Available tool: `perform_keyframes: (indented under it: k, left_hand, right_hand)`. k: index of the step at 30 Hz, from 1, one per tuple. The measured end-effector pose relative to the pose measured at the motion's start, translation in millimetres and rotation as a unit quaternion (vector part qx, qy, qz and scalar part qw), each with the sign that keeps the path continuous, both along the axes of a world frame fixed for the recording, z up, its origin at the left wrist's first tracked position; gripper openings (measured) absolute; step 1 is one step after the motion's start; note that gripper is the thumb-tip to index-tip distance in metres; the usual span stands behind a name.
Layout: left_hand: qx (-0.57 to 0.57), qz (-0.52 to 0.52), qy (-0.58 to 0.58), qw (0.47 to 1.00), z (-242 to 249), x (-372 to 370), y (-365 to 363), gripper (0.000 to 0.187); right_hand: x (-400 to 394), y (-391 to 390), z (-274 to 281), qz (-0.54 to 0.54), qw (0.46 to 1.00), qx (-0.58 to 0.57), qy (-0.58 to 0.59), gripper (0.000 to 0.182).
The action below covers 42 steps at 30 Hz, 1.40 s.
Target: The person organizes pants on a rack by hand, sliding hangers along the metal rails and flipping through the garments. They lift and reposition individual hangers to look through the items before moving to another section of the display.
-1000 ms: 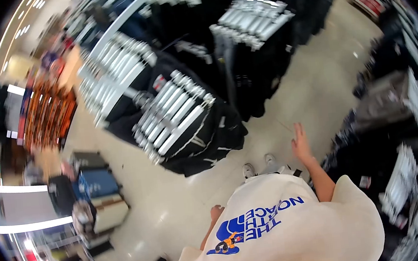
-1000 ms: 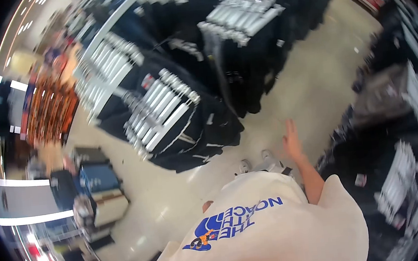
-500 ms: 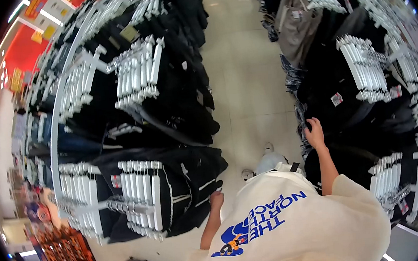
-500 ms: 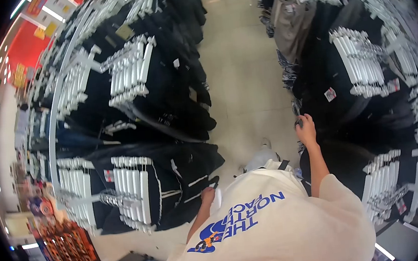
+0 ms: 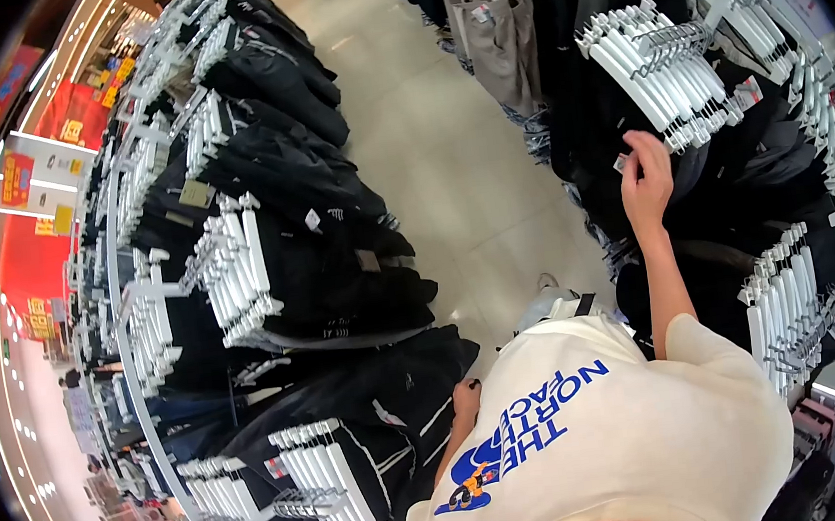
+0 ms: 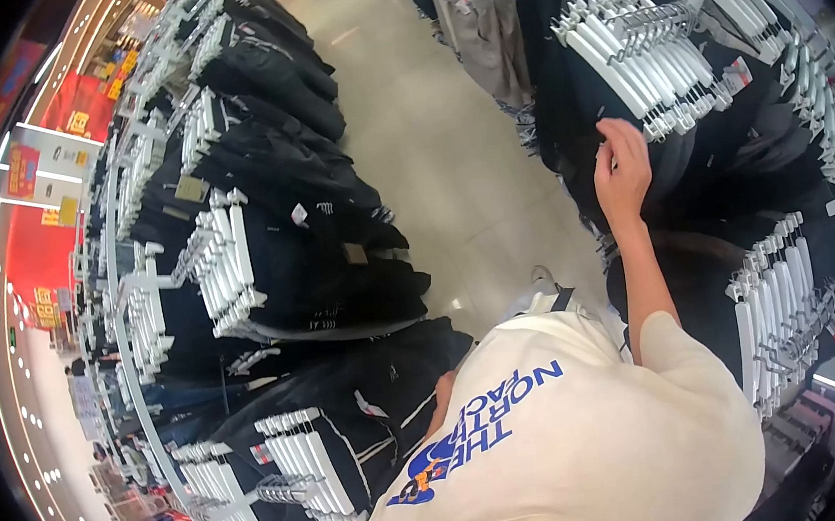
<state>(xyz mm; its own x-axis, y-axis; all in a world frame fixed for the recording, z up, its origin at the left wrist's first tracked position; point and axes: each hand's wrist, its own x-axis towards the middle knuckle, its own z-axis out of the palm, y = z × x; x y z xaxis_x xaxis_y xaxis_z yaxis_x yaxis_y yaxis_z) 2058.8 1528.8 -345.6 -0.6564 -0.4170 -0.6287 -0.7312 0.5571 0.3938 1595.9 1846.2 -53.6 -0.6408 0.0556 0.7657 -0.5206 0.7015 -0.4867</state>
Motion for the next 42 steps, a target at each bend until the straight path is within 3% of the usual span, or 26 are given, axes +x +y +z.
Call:
perform_keyframes:
  k: [2, 3, 5, 7, 9, 14, 16, 18, 21, 26, 29, 33, 37, 42]
  left_hand:
    - [0.027, 0.019, -0.008, 0.999, 3, 8, 0, 0.038]
    - [0.033, 0.009, 0.102, 0.994, -25, 26, -5, 0.039]
    - [0.006, -0.024, 0.075, 0.997, -38, 26, -4, 0.038]
    - [-0.024, -0.044, 0.039, 0.998, -19, 3, 2, 0.036]
    - [-0.031, -0.004, 0.01, 0.999, -43, 6, 2, 0.035]
    - [-0.037, 0.047, -0.011, 0.998, 8, -81, 9, 0.033]
    - [-0.061, -0.011, -0.012, 0.998, -4, -114, 0, 0.031]
    - [-0.051, -0.056, 0.09, 0.993, -5, -156, -8, 0.031]
    - [-0.016, -0.055, 0.112, 0.992, 25, -233, -8, 0.034]
    - [0.042, -0.187, 0.121, 0.974, 75, -345, -5, 0.04]
    - [0.085, -0.27, 0.124, 0.951, 65, -393, -3, 0.041]
    - [0.112, -0.377, 0.138, 0.909, 72, -440, 16, 0.041]
    - [0.113, -0.5, 0.126, 0.849, 115, -460, 57, 0.041]
    - [0.201, -0.583, 0.137, 0.775, 89, -467, 76, 0.042]
  right_hand:
    - [-21, 10, 12, -0.049, 0.998, 0.034, 0.023, 0.031]
    - [-31, 16, 17, -0.105, 0.992, 0.066, 0.03, 0.03]
    - [-51, 31, 14, -0.182, 0.977, 0.115, -0.006, 0.032]
    - [-69, 38, 7, -0.222, 0.965, 0.135, -0.028, 0.035]
    - [-77, 39, 6, -0.265, 0.948, 0.169, -0.047, 0.041]
    - [-77, 33, 3, -0.255, 0.946, 0.194, -0.056, 0.043]
    - [-78, 35, 1, -0.243, 0.951, 0.177, -0.07, 0.045]
    - [-78, 38, -1, -0.221, 0.959, 0.152, -0.086, 0.048]
    - [-79, 39, -5, -0.223, 0.959, 0.141, -0.101, 0.051]
    - [-67, 41, -2, -0.197, 0.965, 0.111, -0.132, 0.063]
    - [-43, 48, 8, -0.126, 0.981, 0.014, -0.146, 0.072]
    - [31, 59, 27, -0.184, 0.972, -0.06, -0.132, 0.06]
    - [121, 62, 19, -0.279, 0.922, -0.191, -0.187, 0.027]
    - [223, 52, -15, -0.444, 0.848, -0.185, -0.223, 0.02]
